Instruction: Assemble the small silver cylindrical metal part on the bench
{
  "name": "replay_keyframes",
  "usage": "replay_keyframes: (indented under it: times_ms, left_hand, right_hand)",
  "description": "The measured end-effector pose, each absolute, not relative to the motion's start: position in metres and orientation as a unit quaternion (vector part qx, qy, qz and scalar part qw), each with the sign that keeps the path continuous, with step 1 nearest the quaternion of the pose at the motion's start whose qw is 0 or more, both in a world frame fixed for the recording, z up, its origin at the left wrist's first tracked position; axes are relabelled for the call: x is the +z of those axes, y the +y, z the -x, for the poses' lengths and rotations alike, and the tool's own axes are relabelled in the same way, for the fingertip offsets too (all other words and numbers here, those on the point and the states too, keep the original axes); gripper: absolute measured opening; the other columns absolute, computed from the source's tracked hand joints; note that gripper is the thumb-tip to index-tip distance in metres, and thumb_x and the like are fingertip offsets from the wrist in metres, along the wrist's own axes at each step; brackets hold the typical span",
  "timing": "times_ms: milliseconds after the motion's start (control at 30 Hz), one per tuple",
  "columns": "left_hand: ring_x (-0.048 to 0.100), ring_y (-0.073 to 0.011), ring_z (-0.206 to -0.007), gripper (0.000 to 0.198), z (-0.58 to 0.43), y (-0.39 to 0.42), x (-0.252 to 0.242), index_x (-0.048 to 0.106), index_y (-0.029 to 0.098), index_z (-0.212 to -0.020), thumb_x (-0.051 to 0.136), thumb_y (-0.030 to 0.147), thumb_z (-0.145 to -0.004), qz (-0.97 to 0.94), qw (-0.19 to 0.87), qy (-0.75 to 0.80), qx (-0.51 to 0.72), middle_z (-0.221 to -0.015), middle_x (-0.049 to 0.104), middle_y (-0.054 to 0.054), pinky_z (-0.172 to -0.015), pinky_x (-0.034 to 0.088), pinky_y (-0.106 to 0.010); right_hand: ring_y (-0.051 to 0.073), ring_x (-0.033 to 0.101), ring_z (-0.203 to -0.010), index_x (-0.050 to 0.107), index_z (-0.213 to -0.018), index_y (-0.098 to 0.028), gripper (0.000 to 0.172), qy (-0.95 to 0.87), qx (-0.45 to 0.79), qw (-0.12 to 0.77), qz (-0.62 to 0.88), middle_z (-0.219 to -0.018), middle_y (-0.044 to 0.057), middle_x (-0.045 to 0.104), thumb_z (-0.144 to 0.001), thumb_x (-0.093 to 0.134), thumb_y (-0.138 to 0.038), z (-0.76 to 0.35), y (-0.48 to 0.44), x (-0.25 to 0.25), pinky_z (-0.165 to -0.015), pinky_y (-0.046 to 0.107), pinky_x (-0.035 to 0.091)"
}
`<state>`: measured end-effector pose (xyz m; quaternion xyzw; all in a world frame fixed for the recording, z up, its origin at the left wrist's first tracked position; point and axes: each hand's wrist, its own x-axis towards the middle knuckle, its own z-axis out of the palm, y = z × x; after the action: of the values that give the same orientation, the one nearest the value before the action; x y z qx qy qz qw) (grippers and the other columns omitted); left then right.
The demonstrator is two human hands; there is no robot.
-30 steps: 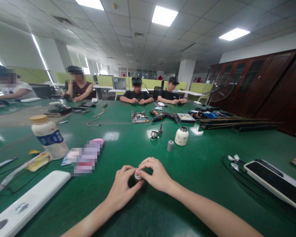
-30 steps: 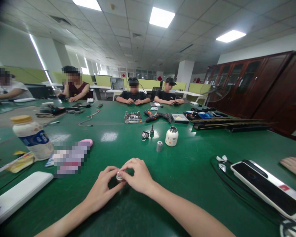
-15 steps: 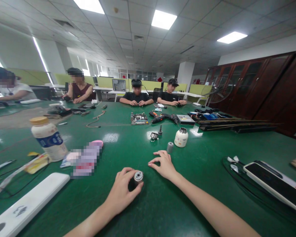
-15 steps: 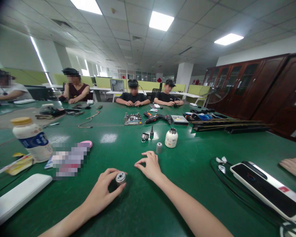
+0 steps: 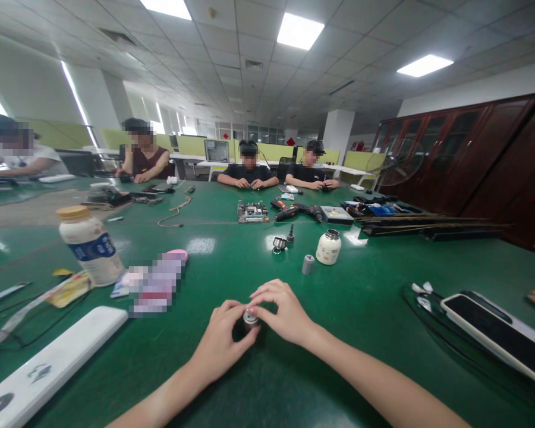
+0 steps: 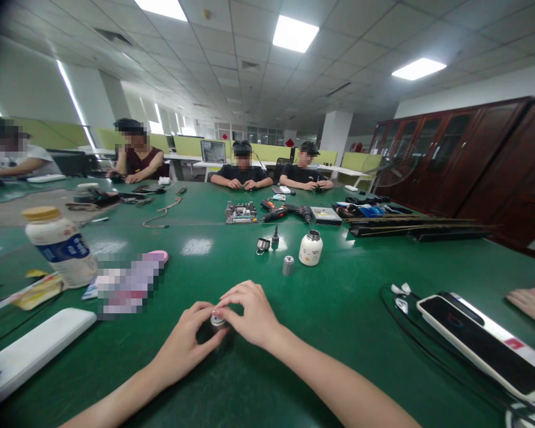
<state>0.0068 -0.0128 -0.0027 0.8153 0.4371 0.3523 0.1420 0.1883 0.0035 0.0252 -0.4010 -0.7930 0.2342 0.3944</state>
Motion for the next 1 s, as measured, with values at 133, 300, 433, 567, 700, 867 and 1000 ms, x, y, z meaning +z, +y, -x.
replay_keyframes:
  times_ms: [133,300,433,567,700,867,1000]
  left_hand:
    - [0.063,-0.0247,-0.087,0.018,-0.008,-0.014,0.000,0.070,0.024,-0.095,0.062,0.033,-0.083,-0.819,0.144,0.435,0.346,-0.090,0.070,-0.005,-0.078,0.052,-0.040]
    - [0.063,-0.0244,-0.088,0.020,-0.007,-0.013,-0.003,0.070,0.025,-0.100,0.061,0.031,-0.083,-0.824,0.134,0.431,0.343,-0.092,0.070,-0.005,-0.079,0.051,-0.040]
    - [0.063,-0.0253,-0.091,0.023,-0.005,-0.014,-0.006,0.069,0.024,-0.103,0.062,0.035,-0.084,-0.819,0.131,0.442,0.341,-0.097,0.070,-0.007,-0.082,0.050,-0.042]
    - [0.063,-0.0258,-0.098,0.035,-0.004,-0.014,-0.003,0.065,0.026,-0.115,0.062,0.044,-0.086,-0.791,0.133,0.463,0.376,-0.106,0.071,-0.007,-0.088,0.050,-0.044]
    - [0.062,-0.0248,-0.098,0.026,-0.005,-0.012,0.003,0.073,0.027,-0.097,0.058,0.046,-0.088,-0.775,0.138,0.452,0.420,-0.098,0.073,-0.005,-0.088,0.050,-0.043]
    - [0.062,-0.0238,-0.096,0.024,-0.005,-0.008,0.004,0.078,0.029,-0.088,0.060,0.046,-0.088,-0.771,0.146,0.431,0.445,-0.095,0.074,-0.005,-0.087,0.051,-0.041]
    - [0.061,-0.0234,-0.091,0.023,-0.004,-0.009,0.004,0.078,0.030,-0.084,0.062,0.046,-0.087,-0.766,0.134,0.418,0.469,-0.084,0.075,-0.003,-0.084,0.052,-0.040]
  right_hand:
    - [0.023,0.058,-0.104,0.076,-0.085,-0.028,0.015,-0.800,0.230,0.376,0.407,-0.105,0.004,0.072,-0.088,0.069,-0.041,-0.189,0.002,0.025,-0.092,0.043,0.039]
    - [0.021,0.061,-0.094,0.068,-0.074,-0.022,0.026,-0.771,0.263,0.398,0.423,-0.094,0.004,0.072,-0.083,0.073,-0.046,-0.187,0.002,0.021,-0.090,0.040,0.042]
    - [0.019,0.065,-0.085,0.063,-0.082,-0.020,0.036,-0.699,0.390,0.439,0.409,-0.086,0.003,0.071,-0.084,0.066,-0.056,-0.185,0.011,0.008,-0.083,0.035,0.048]
    - [0.018,0.067,-0.078,0.060,-0.088,-0.018,0.043,-0.611,0.498,0.461,0.407,-0.086,0.004,0.070,-0.092,0.050,-0.059,-0.187,0.025,-0.008,-0.077,0.033,0.052]
    - [0.017,0.065,-0.077,0.061,-0.084,-0.019,0.033,-0.644,0.473,0.441,0.409,-0.078,0.002,0.067,-0.096,0.049,-0.047,-0.189,0.025,-0.018,-0.075,0.030,0.051]
    - [0.016,0.061,-0.074,0.066,-0.082,-0.019,0.027,-0.733,0.369,0.390,0.418,-0.077,0.000,0.067,-0.095,0.051,-0.036,-0.187,0.014,-0.016,-0.073,0.027,0.047]
    - [0.017,0.063,-0.079,0.069,-0.088,-0.020,0.044,-0.754,0.366,0.396,0.375,-0.083,0.002,0.069,-0.102,0.036,-0.046,-0.188,0.011,-0.013,-0.075,0.027,0.047]
